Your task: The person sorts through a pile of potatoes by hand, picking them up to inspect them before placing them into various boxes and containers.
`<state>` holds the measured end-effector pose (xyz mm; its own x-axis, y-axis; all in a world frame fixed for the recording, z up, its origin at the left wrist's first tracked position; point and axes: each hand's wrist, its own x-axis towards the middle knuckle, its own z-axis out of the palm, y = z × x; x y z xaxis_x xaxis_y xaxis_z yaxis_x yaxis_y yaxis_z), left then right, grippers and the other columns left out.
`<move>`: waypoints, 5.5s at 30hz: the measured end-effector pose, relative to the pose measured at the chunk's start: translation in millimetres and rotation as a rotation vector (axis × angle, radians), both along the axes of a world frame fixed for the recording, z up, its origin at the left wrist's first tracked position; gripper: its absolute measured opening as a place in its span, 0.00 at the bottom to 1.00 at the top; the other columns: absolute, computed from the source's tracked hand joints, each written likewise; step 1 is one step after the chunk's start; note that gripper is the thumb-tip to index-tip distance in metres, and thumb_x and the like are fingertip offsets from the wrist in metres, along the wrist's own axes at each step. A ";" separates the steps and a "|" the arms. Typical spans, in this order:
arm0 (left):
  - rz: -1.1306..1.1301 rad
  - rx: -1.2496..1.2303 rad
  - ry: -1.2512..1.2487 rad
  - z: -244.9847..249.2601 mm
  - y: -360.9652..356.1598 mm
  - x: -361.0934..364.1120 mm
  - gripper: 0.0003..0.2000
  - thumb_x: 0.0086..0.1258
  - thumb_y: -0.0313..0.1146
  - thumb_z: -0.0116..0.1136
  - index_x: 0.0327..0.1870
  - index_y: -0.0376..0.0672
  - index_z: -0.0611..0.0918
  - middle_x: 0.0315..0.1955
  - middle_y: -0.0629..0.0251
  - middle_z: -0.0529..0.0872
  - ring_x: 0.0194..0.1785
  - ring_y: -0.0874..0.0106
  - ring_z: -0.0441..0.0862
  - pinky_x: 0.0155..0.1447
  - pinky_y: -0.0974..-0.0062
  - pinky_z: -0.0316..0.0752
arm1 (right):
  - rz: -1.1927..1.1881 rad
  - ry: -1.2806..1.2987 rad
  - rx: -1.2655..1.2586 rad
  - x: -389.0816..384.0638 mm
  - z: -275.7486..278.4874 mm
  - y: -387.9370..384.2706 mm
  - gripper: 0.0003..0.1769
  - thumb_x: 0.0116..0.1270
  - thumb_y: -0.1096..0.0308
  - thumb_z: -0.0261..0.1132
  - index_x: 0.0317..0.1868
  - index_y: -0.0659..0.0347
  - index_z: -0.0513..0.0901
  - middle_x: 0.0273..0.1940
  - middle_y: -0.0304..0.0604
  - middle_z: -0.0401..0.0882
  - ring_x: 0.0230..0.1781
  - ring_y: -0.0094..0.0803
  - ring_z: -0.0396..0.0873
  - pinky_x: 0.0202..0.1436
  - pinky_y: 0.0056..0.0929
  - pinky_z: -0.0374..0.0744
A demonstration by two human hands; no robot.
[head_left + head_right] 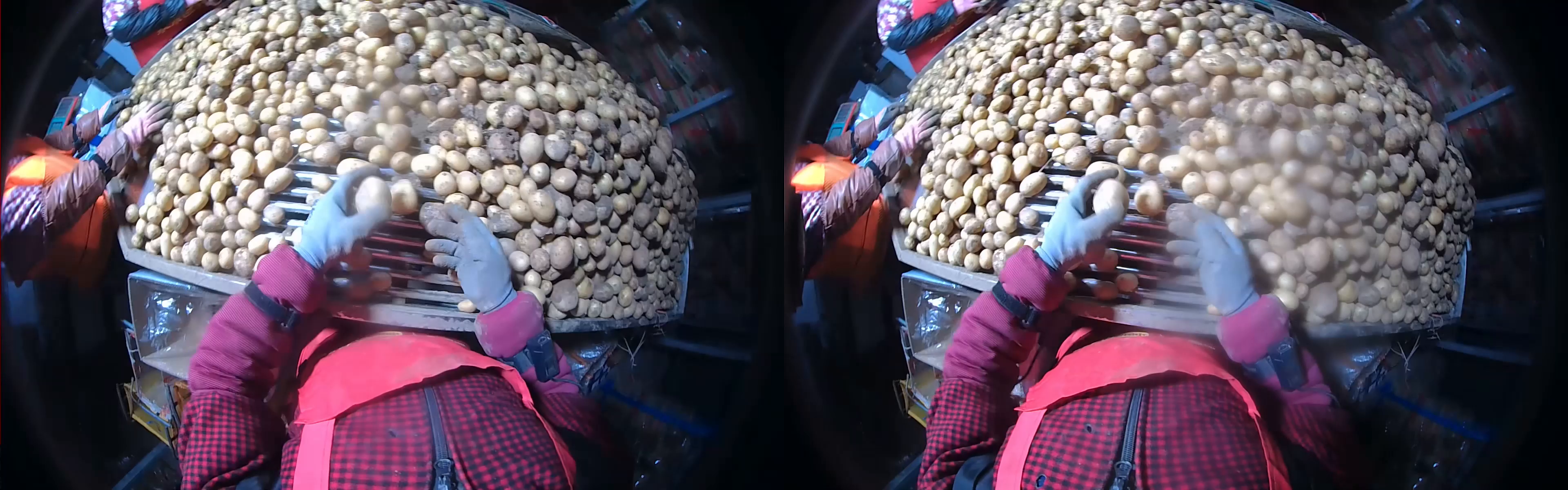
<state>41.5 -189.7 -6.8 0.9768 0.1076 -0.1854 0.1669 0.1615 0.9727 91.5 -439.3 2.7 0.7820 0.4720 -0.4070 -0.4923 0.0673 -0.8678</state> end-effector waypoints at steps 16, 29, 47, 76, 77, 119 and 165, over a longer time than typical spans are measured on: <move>0.376 0.663 -0.124 32.7 7.2 -125.6 0.44 0.58 0.37 0.81 0.76 0.36 0.71 0.63 0.52 0.81 0.63 0.64 0.81 0.68 0.66 0.77 | 0.704 -0.514 0.172 -47.7 29.5 99.1 0.29 0.86 0.58 0.48 0.81 0.61 0.60 0.71 0.53 0.74 0.71 0.44 0.75 0.72 0.48 0.77; 0.595 0.074 -0.071 -5.4 7.6 -204.6 0.47 0.61 0.26 0.79 0.81 0.33 0.63 0.72 0.54 0.74 0.72 0.69 0.75 0.74 0.68 0.72 | 0.773 0.322 0.264 -101.8 19.5 163.0 0.29 0.85 0.53 0.52 0.76 0.63 0.69 0.64 0.46 0.80 0.62 0.35 0.82 0.60 0.37 0.83; 1.290 -0.238 -0.178 -44.5 -18.3 -347.6 0.26 0.82 0.45 0.60 0.72 0.38 0.73 0.53 0.61 0.86 0.49 0.73 0.86 0.53 0.73 0.83 | 0.969 0.429 -0.150 -144.5 -1.1 185.7 0.28 0.82 0.52 0.60 0.75 0.54 0.71 0.55 0.45 0.82 0.46 0.35 0.82 0.44 0.32 0.80; 2.011 0.633 0.531 -127.1 -96.5 -495.3 0.33 0.77 0.26 0.58 0.81 0.38 0.62 0.76 0.53 0.68 0.76 0.60 0.67 0.80 0.62 0.61 | 1.329 0.122 -0.109 -155.9 -5.2 205.4 0.29 0.77 0.58 0.63 0.73 0.59 0.72 0.57 0.45 0.83 0.50 0.35 0.85 0.49 0.36 0.83; 1.921 0.760 0.599 -111.9 -76.6 -482.1 0.32 0.77 0.25 0.57 0.82 0.39 0.62 0.77 0.53 0.67 0.77 0.59 0.66 0.80 0.61 0.61 | 1.235 0.248 -0.101 -148.2 1.3 200.8 0.29 0.74 0.64 0.66 0.72 0.62 0.72 0.57 0.47 0.83 0.49 0.35 0.86 0.48 0.35 0.84; -0.055 1.563 -0.378 -31.7 212.9 -64.7 0.26 0.68 0.44 0.66 0.68 0.51 0.79 0.71 0.52 0.73 0.76 0.47 0.67 0.79 0.41 0.55 | -0.026 -0.372 -0.271 28.3 9.2 27.2 0.26 0.85 0.60 0.53 0.76 0.63 0.70 0.60 0.47 0.81 0.53 0.30 0.83 0.54 0.28 0.84; 0.021 1.526 -0.568 16.8 214.9 67.5 0.26 0.62 0.35 0.70 0.63 0.44 0.81 0.61 0.54 0.82 0.66 0.53 0.77 0.72 0.51 0.67 | 0.309 -0.766 -0.091 61.9 15.9 109.4 0.32 0.64 0.84 0.66 0.71 0.68 0.74 0.61 0.57 0.82 0.60 0.42 0.83 0.61 0.39 0.84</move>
